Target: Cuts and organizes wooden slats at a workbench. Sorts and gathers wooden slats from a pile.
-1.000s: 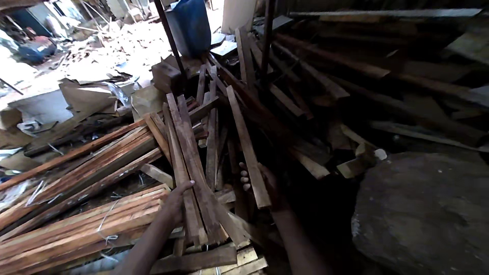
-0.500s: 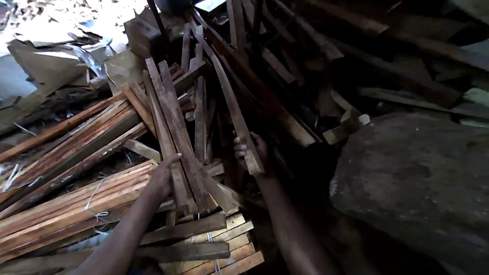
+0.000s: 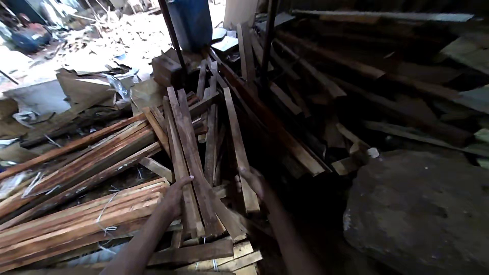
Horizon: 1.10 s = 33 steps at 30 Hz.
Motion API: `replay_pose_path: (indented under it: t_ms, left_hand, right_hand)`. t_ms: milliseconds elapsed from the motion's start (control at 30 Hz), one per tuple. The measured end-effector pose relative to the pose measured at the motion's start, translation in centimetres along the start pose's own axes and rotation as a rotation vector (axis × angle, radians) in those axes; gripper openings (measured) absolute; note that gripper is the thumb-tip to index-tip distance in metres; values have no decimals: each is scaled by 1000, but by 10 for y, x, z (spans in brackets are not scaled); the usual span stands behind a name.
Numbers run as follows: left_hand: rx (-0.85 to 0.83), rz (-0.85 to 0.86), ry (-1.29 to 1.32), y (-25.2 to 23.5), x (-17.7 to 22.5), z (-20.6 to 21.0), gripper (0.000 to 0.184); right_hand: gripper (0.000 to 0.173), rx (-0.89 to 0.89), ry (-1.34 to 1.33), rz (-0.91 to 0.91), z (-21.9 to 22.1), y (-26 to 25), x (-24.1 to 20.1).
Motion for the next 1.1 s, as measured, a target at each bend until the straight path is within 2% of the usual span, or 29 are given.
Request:
replay_pose_path:
  t_ms: [133,233,333,467,533,600,633,700,733,800,867,967,1033,1100]
  left_hand:
    - [-39,-6,15,-2,-4,2,48]
    - [-57,-12,54,-4,-5,1,49]
    - [-59,-17,65,-7,-8,0,50]
    - [-79,-9,70,-7,-7,1,50]
    - [-83,-8,62,-7,-7,0,52]
    - [-76,-8,54,-6,-7,-1,55]
    - [-75,-5,45,-3,-6,-1,54]
    - [-85,1,35,1,-4,0,55]
    - [-82,0,37,1,-3,1,58]
    - [-83,-1,51,-2,-4,0,61]
    - [-88,5,54,-1,-2,0,59]
    - [-64,0,59,3,-1,0,58]
    - [-58,-9,65,3,-2,0,59]
    - [-50,-10,61,2,-2,0,60]
  right_hand:
    - [42,-90,13,-97,4,4,10]
    - [45,-263,2,-199,2,-7,17]
    - [45,-415,-66,-210,13,-2,6]
    - [48,-468,-80,-180,42,17,-15]
    - [49,-674,-273,-117,53,21,-5]
    - [60,-986,-603,20,75,29,6]
    - [58,-1106,-732,46,89,34,6]
    - [43,-1270,-995,102,114,41,1]
    - [37,-1276,-1082,145,123,42,0]
    - [35,-1198,-1164,200,128,44,1]
    - [42,-1213,-1239,209,127,41,5]
    - [52,-1359,-1292,166,130,42,4]
    - [52,-1343,-1286,176,130,44,4]
    - [55,-1252,-1256,219,128,45,4]
Point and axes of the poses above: each hand's wrist, its own y-axis away from the middle knuckle, its own z-axis out of the palm, x = y × z, the point moved 7 cm from there along -y, towards the middle knuckle
